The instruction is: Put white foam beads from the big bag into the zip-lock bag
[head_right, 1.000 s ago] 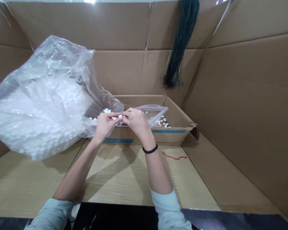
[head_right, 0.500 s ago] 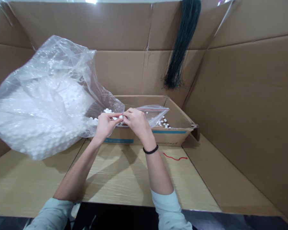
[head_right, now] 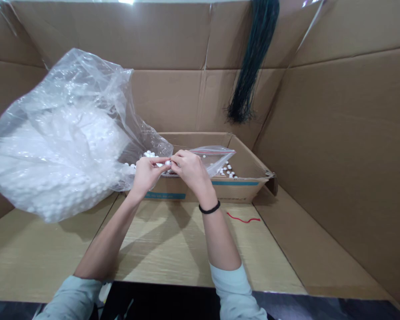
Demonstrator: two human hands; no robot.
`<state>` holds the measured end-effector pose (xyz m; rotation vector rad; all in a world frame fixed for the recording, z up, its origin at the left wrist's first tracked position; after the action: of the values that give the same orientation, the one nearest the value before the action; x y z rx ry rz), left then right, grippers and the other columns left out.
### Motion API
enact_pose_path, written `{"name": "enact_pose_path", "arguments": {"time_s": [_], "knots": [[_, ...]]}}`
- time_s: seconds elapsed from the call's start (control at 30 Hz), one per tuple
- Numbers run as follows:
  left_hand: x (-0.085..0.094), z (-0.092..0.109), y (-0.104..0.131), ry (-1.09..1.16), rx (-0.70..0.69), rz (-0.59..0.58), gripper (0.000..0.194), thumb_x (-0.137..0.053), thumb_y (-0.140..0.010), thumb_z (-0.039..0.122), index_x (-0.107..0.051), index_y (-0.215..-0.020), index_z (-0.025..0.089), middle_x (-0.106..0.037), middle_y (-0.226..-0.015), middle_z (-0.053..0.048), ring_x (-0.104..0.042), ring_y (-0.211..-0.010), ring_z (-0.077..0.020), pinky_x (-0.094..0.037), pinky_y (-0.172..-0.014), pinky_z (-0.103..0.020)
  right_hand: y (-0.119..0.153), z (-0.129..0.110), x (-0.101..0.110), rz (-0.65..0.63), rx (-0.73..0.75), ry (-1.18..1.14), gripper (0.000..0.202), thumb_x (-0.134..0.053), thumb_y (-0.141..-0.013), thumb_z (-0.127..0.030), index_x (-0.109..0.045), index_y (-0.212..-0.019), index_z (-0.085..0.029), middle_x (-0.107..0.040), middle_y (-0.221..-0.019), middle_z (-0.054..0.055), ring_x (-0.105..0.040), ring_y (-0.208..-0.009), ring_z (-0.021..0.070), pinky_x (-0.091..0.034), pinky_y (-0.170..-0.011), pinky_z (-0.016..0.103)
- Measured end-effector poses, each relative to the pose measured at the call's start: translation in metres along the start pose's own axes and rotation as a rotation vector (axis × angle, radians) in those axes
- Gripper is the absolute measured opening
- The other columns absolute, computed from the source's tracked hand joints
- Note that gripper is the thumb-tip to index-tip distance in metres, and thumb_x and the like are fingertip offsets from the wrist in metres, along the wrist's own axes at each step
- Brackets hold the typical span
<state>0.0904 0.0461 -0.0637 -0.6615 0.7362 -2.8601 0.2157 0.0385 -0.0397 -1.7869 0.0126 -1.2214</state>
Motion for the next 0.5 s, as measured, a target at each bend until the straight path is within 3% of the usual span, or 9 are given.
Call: {"name": "enact_pose_path", "arguments": {"time_s": [0.2,0.5], "knots": [[-0.001,-0.003,-0.001,0.040,0.003,0.002,0.024,-0.068,-0.067,0.027,-0.075,-0.087,0.016,-0.073,-0.074,-0.004,-0.056,-0.057,-0.0127,-0.043,-0.061,-0.025,-0.001,0.002,0.003,-0.033,-0.031,-0.023,0.019,-0.053,-0.082,-0.014,-0.072,-0.080,-0.015,-0.071,-0.085,0.008,-0.063,-0.074,0.0163,-0.045,-0.070,0.027],[-0.005,-0.010,-0.004,0.238,0.058,-0.045,0.027,-0.072,-0.062,0.026,-0.071,-0.084,0.011,-0.072,-0.086,-0.010,-0.065,-0.079,-0.0186,-0.048,-0.071,-0.027,0.002,0.013,0.013,-0.162,-0.123,0.029,0.020,-0.056,-0.078,-0.009,-0.075,-0.079,-0.017,-0.073,-0.083,0.008,-0.065,-0.075,0.0193,-0.045,-0.069,0.028]]}}
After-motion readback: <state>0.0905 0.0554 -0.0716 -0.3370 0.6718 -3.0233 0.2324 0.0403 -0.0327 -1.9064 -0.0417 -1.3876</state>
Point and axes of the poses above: each hand's wrist, its own y-axis away from the middle knuckle, its own x-axis out of the back of the hand, z = x × y, the point moved 5 cm from there along -y, towards the middle knuckle
